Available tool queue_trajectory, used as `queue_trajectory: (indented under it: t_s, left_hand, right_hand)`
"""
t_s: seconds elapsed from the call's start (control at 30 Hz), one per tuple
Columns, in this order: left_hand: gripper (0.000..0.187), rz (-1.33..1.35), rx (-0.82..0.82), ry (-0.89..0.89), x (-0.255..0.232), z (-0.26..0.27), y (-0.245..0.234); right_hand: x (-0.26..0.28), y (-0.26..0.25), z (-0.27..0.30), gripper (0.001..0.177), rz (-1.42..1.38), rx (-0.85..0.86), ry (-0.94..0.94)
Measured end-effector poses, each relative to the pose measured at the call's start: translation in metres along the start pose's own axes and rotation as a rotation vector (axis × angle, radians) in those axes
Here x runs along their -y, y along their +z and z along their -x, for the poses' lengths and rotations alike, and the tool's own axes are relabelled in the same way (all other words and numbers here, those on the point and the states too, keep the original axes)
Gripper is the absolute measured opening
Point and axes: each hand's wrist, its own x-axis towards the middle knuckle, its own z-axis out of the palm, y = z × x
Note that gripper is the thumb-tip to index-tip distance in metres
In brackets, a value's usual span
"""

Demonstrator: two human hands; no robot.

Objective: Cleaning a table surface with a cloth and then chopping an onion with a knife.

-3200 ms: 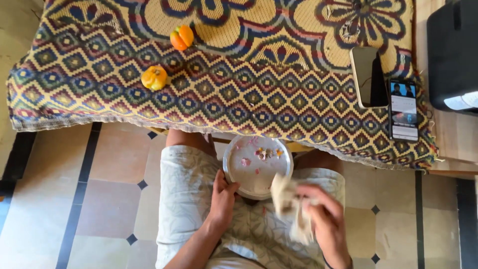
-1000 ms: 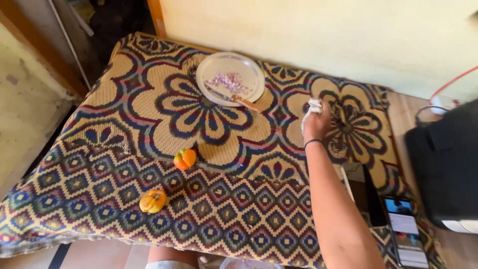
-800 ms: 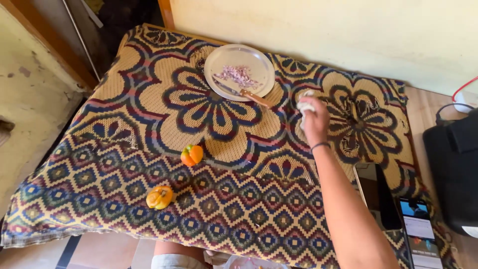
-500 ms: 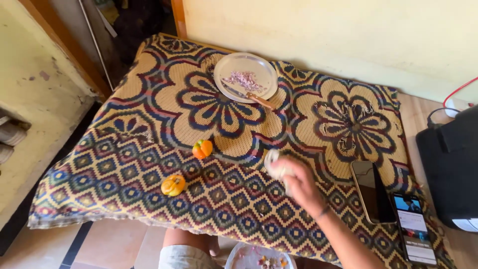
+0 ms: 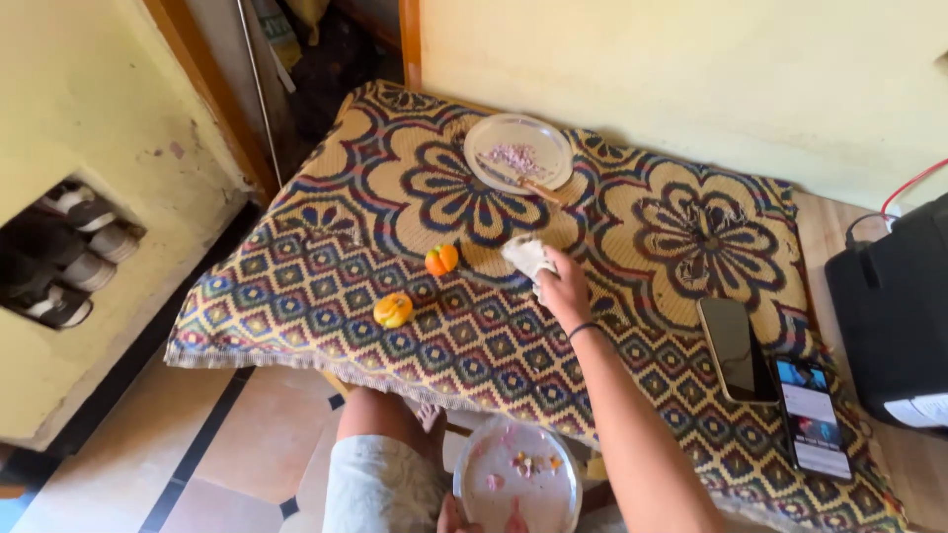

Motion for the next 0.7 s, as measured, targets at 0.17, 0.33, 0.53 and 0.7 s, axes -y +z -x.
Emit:
queue_trajectory:
  t_s: [0.17,0.33,0.53,0.7]
  left_hand:
    - [0.074,0.014,-0.029,-0.154,-0.127,0.021,0.061]
    - [0.071,0.098,-0.140,-0.397,-0.212,0.030,0.090]
    - [0.054,-0.091,-0.084,-0.390,-0.243,0.052,0.104]
    - [0.060,-0.093,-0.066,-0.393,-0.258,0.056,0.112]
  right_hand:
    - [-0.032,-0.017,0.097,0.036,-0.115,0.161,-0.204]
    - [0.048,-0.056,0.221,0.051,-0.273,0.186,-0.078]
    - [0.044,-0.069,0.228,0.052,-0.323,-0.035,-0.322]
    - [0.001,-0.043,0.238,0.040,-0.026,-0.224,-0.239]
